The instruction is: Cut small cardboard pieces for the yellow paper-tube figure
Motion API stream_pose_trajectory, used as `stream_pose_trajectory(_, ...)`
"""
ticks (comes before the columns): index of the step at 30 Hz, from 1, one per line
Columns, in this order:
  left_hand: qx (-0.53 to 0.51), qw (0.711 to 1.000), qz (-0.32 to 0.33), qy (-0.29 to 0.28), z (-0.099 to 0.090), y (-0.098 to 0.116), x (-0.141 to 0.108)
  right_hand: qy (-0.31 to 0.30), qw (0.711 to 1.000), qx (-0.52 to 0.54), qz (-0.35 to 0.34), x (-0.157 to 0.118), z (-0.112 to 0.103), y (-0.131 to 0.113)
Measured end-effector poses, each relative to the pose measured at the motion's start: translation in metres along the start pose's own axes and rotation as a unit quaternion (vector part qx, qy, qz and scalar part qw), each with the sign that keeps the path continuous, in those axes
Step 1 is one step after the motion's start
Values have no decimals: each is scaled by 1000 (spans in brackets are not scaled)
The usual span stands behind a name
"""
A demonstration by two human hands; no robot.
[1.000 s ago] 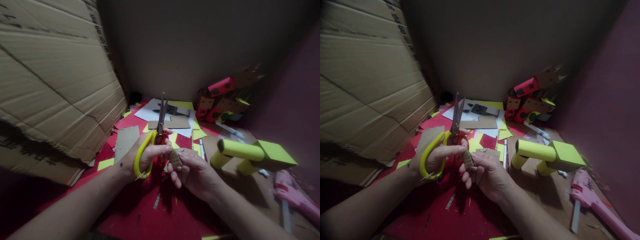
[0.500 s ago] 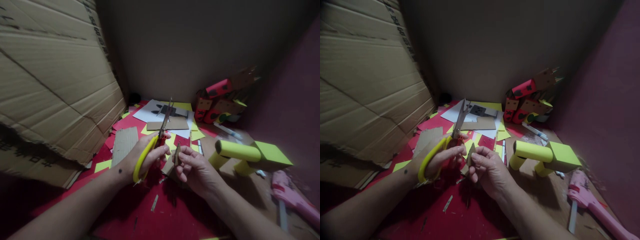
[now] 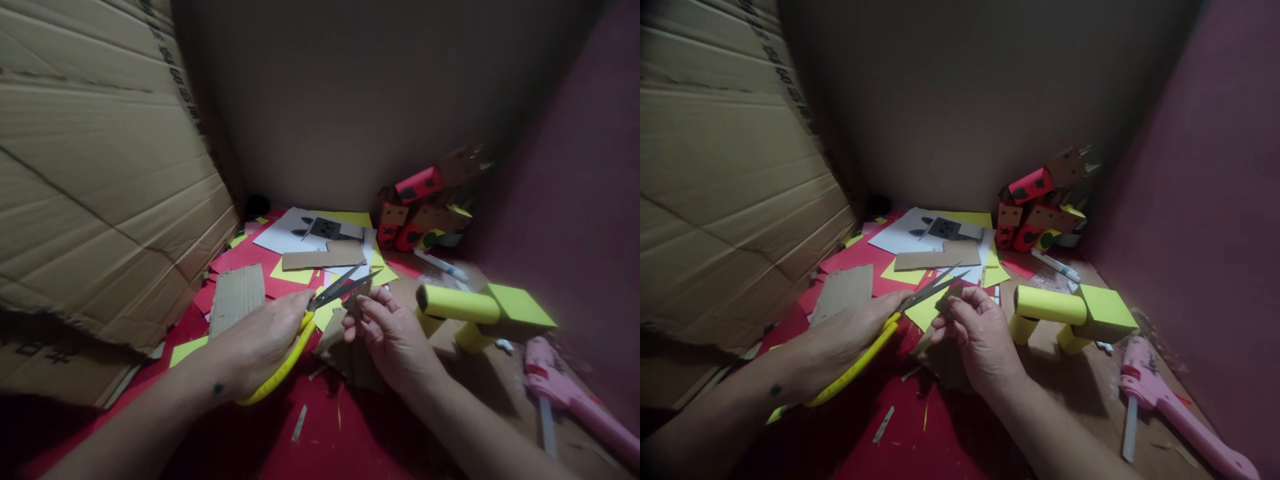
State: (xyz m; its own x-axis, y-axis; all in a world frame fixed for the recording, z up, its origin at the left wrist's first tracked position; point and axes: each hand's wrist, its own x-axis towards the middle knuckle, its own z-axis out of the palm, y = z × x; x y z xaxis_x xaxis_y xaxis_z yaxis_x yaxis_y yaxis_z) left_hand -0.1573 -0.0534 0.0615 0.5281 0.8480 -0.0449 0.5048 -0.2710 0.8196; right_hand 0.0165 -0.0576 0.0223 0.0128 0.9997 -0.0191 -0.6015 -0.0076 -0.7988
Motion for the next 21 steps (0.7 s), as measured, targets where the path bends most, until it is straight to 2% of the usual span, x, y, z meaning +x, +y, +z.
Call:
stream_pose_trajectory(5,68,997,-28,3,4,-9,0,16,1000,5,-6,0,1,-4)
stream_pose_trajectory(10,153,988,4,26,6,-10,-1,-20,999,-16,-19,1,2,-2)
stream_pose_trajectory(13,159,987,-3,33,9,-9,-1,-19,1000,-14,-20,1,0,1)
stream_pose_trajectory(21,163,986,-22,-10,7,-6,-1,-7,1000,-16,-21,1,0,0)
